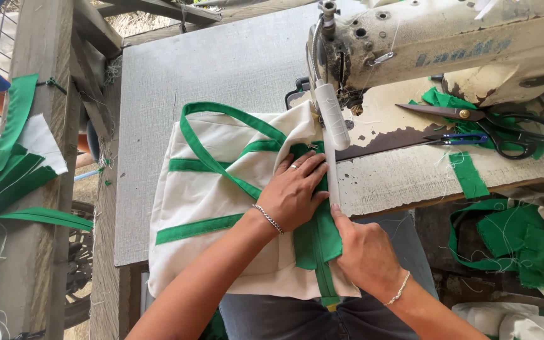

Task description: A person uses an industrial sewing machine to sew the edges and handles of a white canvas bag with green trim, including folding the fabric and trimming threads with scissors.

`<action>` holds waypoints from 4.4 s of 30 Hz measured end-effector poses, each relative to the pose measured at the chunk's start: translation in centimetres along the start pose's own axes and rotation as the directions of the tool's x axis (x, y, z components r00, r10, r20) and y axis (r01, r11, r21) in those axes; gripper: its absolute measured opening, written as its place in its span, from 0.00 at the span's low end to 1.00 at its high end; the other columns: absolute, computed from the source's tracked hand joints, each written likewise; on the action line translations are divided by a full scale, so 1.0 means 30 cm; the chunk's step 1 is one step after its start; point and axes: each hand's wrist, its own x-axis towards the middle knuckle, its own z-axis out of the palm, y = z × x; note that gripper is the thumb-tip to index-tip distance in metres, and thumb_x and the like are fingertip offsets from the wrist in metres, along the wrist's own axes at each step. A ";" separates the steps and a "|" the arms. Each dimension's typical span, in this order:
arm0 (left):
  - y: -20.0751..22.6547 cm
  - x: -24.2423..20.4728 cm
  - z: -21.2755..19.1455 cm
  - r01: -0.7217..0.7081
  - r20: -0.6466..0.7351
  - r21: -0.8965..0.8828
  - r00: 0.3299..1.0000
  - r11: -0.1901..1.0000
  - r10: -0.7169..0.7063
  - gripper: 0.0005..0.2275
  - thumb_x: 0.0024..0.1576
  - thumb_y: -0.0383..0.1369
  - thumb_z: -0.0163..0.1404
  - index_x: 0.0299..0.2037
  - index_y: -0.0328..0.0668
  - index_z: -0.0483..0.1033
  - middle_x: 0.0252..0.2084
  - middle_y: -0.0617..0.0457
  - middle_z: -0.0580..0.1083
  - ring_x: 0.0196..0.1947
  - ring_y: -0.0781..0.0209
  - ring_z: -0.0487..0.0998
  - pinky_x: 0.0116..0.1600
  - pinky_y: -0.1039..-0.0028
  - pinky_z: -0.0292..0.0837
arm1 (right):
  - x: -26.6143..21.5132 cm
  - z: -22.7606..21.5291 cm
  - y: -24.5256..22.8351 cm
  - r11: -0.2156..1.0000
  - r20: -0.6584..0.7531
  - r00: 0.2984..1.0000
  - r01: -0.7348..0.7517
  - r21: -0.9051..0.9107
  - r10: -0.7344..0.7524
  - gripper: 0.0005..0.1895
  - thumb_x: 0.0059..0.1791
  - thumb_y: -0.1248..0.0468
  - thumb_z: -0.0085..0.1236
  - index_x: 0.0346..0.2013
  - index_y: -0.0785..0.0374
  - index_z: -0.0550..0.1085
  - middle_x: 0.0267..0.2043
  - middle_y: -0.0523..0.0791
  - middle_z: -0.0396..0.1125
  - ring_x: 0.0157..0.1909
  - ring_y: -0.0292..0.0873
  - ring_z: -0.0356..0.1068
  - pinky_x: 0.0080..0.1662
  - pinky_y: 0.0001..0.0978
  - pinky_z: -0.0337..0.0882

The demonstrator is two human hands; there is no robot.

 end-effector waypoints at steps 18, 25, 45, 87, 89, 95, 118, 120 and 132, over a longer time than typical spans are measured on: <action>-0.038 0.014 0.030 -0.045 -0.103 0.049 0.993 0.998 0.049 0.19 0.64 0.42 0.44 0.63 0.46 0.71 0.63 0.52 0.71 0.69 0.53 0.66 0.66 0.55 0.62 | 0.303 -0.140 0.168 0.902 -0.176 0.885 0.427 -0.062 -0.431 0.15 0.53 0.59 0.55 0.51 0.60 0.78 0.56 0.49 0.71 0.63 0.51 0.66 0.60 0.50 0.67; -0.118 0.057 0.042 -0.164 -0.209 -0.085 0.967 0.983 0.144 0.14 0.63 0.38 0.47 0.57 0.47 0.77 0.58 0.52 0.76 0.63 0.50 0.73 0.57 0.58 0.69 | 0.300 -0.068 0.199 0.905 -0.106 0.903 0.400 -0.144 -0.416 0.25 0.56 0.45 0.46 0.59 0.58 0.74 0.63 0.49 0.68 0.67 0.52 0.65 0.67 0.55 0.61; -0.055 0.061 -0.075 -0.245 -0.154 -0.025 0.959 0.969 0.238 0.15 0.65 0.39 0.47 0.54 0.38 0.76 0.44 0.45 0.76 0.54 0.42 0.76 0.58 0.57 0.68 | 0.317 -0.048 0.217 0.875 -0.147 0.871 0.433 -0.217 -0.468 0.25 0.57 0.46 0.40 0.61 0.55 0.71 0.64 0.49 0.66 0.71 0.50 0.62 0.65 0.55 0.63; 0.185 -0.207 -0.206 -0.118 0.157 -0.026 0.980 0.993 0.121 0.51 0.42 0.68 0.53 0.75 0.50 0.54 0.69 0.43 0.63 0.72 0.43 0.61 0.71 0.46 0.52 | -0.085 -0.014 0.039 0.089 0.279 0.872 -0.341 0.936 0.402 0.10 0.48 0.68 0.62 0.41 0.72 0.78 0.21 0.53 0.72 0.20 0.44 0.72 0.22 0.36 0.76; 0.183 -0.228 -0.230 -0.119 0.102 0.044 0.988 0.992 0.114 0.51 0.39 0.67 0.58 0.72 0.51 0.59 0.69 0.45 0.63 0.71 0.42 0.61 0.68 0.46 0.55 | -0.095 0.010 0.022 -0.047 0.336 0.845 -0.349 0.936 0.415 0.17 0.40 0.79 0.55 0.44 0.75 0.75 0.25 0.54 0.67 0.21 0.45 0.66 0.18 0.39 0.75; 0.101 -0.188 -0.272 0.013 0.250 0.158 0.967 0.987 -0.052 0.32 0.56 0.68 0.36 0.59 0.56 0.67 0.59 0.58 0.70 0.56 0.55 0.72 0.51 0.56 0.65 | -0.094 0.086 -0.002 -0.169 0.407 0.828 -0.371 0.913 0.385 0.17 0.38 0.80 0.52 0.41 0.73 0.75 0.26 0.48 0.63 0.22 0.39 0.60 0.16 0.38 0.70; 0.276 -0.079 -0.193 -0.246 -0.024 -0.138 0.969 0.959 0.245 0.16 0.53 0.24 0.51 0.53 0.37 0.68 0.53 0.43 0.69 0.54 0.45 0.69 0.58 0.57 0.62 | -0.182 0.102 -0.044 -0.296 0.526 0.799 -0.448 0.844 0.290 0.03 0.47 0.72 0.56 0.34 0.69 0.71 0.23 0.51 0.66 0.19 0.47 0.65 0.21 0.38 0.69; 0.217 -0.111 -0.114 -0.159 0.016 -0.048 0.987 0.986 0.160 0.22 0.51 0.25 0.52 0.57 0.37 0.69 0.59 0.44 0.69 0.62 0.44 0.69 0.69 0.56 0.60 | -0.184 0.105 -0.025 -0.276 0.508 0.815 -0.439 0.855 0.280 0.05 0.48 0.70 0.57 0.34 0.70 0.71 0.21 0.52 0.65 0.16 0.47 0.63 0.21 0.38 0.68; 0.144 -0.170 -0.014 -0.136 -0.027 -0.124 0.991 0.983 0.134 0.20 0.51 0.34 0.61 0.55 0.47 0.72 0.55 0.52 0.73 0.65 0.53 0.71 0.72 0.56 0.59 | -0.181 0.058 -0.043 0.189 0.190 0.735 -0.399 0.897 0.651 0.15 0.47 0.68 0.59 0.47 0.66 0.67 0.33 0.52 0.71 0.21 0.40 0.68 0.21 0.32 0.77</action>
